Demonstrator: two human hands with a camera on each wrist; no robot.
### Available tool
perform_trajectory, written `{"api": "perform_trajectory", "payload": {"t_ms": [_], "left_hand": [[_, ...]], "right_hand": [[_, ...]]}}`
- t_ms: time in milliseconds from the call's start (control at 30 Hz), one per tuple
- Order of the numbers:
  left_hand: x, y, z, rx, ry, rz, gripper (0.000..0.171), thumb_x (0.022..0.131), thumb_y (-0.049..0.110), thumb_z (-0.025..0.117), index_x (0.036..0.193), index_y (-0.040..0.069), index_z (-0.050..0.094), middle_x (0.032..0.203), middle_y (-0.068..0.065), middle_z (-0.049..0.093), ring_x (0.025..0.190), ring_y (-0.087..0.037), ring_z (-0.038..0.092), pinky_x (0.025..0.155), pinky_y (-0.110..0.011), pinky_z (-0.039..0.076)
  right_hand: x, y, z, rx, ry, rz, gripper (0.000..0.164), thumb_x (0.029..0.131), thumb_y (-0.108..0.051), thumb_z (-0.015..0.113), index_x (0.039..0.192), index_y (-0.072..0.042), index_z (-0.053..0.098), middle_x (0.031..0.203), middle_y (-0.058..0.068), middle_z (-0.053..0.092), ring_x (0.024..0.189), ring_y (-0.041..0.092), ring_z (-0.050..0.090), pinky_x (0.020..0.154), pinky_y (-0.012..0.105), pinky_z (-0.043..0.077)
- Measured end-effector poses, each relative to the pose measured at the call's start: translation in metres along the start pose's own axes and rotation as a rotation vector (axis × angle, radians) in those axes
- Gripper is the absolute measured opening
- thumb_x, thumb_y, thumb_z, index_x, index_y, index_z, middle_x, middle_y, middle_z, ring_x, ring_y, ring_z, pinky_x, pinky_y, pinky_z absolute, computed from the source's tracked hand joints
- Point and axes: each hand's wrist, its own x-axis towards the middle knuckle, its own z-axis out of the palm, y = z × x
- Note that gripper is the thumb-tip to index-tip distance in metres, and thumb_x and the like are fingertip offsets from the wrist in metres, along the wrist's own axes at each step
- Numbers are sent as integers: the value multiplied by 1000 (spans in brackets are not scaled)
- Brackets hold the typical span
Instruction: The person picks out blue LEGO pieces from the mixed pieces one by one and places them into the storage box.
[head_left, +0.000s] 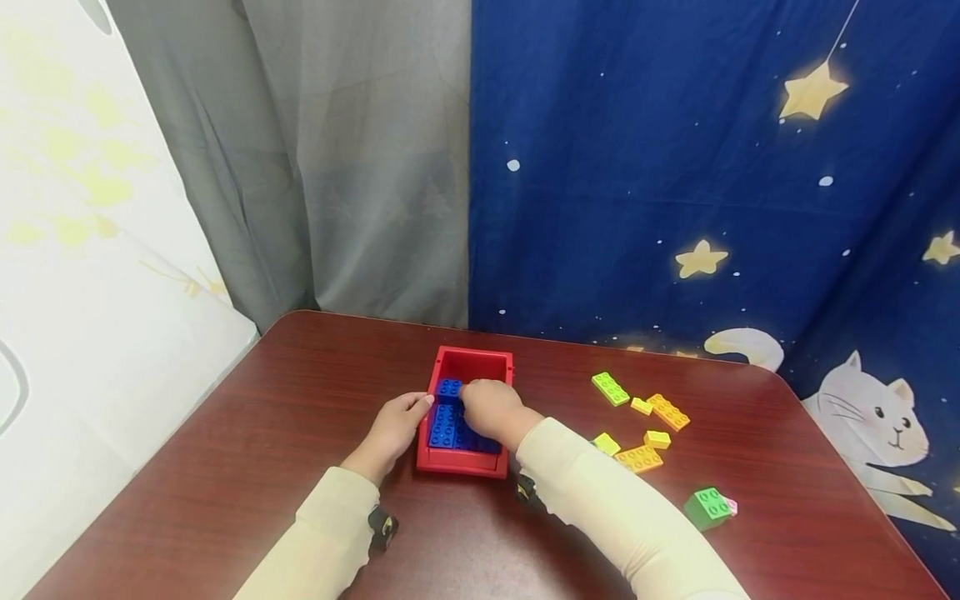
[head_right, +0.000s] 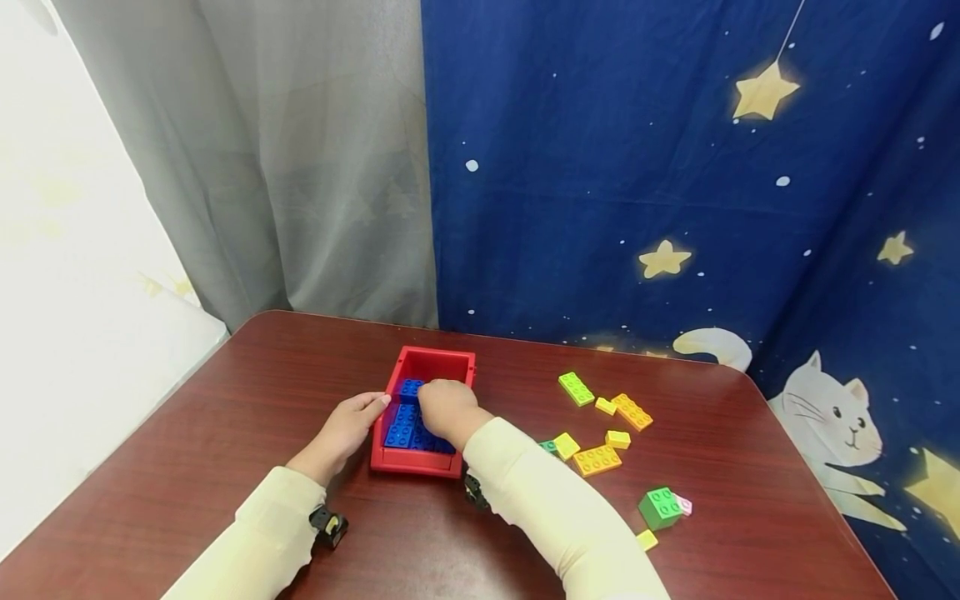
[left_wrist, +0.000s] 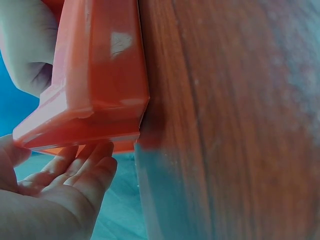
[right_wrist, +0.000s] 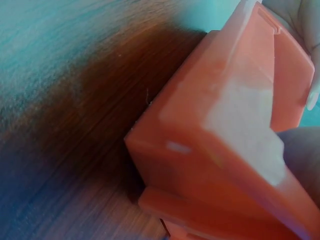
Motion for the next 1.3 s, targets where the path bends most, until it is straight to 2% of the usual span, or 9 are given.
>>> {"api": "perform_trajectory", "payload": {"t_ms": [433, 600, 700, 833, 900, 1100, 1200, 1300], "left_hand": [[0, -1, 2, 2, -3, -3, 47, 101, 31, 48, 135, -2, 51, 133, -24, 54, 123, -40, 51, 102, -54, 42], [4, 2, 2, 15, -7, 1, 46, 101, 30, 48, 135, -1, 52, 130, -23, 56, 119, -39, 54, 99, -53, 45], [7, 6, 1, 45, -3, 20, 44, 101, 28, 48, 134, -1, 52, 130, -23, 56, 119, -39, 54, 99, -54, 45], [9, 12, 1, 121, -11, 33, 44, 102, 25, 47, 136, -2, 49, 131, -23, 55, 119, -39, 54, 98, -54, 46], [9, 14, 2, 166, -12, 36, 44, 102, 25, 46, 137, -2, 48, 132, -23, 55, 119, -39, 54, 97, -53, 46], [11, 21, 2, 340, 40, 76, 46, 102, 24, 47, 139, -2, 45, 135, -24, 52, 121, -41, 52, 97, -54, 46], [10, 23, 1, 462, 81, 102, 48, 100, 25, 50, 140, -2, 45, 137, -23, 51, 122, -41, 52, 97, -55, 45], [9, 25, -1, 609, 122, 154, 53, 99, 29, 53, 140, -2, 44, 140, -23, 49, 125, -41, 49, 98, -55, 45]], "right_hand": [[0, 0, 3, -22, -28, 7, 25, 93, -24, 62, 114, -12, 69, 100, 4, 71, 87, 19, 69, 81, 38, 58], [2, 3, 2, -57, -37, 5, 23, 93, -27, 62, 109, -12, 70, 95, 4, 71, 81, 19, 68, 78, 38, 59], [3, 4, 1, -97, -48, -5, 24, 93, -28, 61, 106, -11, 70, 93, 3, 72, 83, 19, 68, 86, 39, 56], [0, 5, -1, -131, -67, -8, 29, 94, -31, 59, 113, -12, 70, 103, 3, 72, 99, 21, 67, 105, 45, 42], [-5, 6, -3, -134, -57, -18, 33, 94, -31, 59, 120, -13, 69, 112, 3, 70, 109, 22, 64, 110, 48, 36], [-34, 17, -16, -77, 62, -101, 41, 91, -29, 65, 129, -14, 63, 129, 4, 62, 124, 21, 54, 110, 51, 35], [-53, 30, -23, -32, 132, -131, 42, 88, -26, 68, 128, -13, 64, 129, 6, 61, 124, 24, 53, 107, 51, 39], [-71, 47, -25, -1, 201, -118, 45, 86, -25, 72, 128, -12, 63, 132, 9, 58, 126, 27, 51, 106, 51, 40]]}}
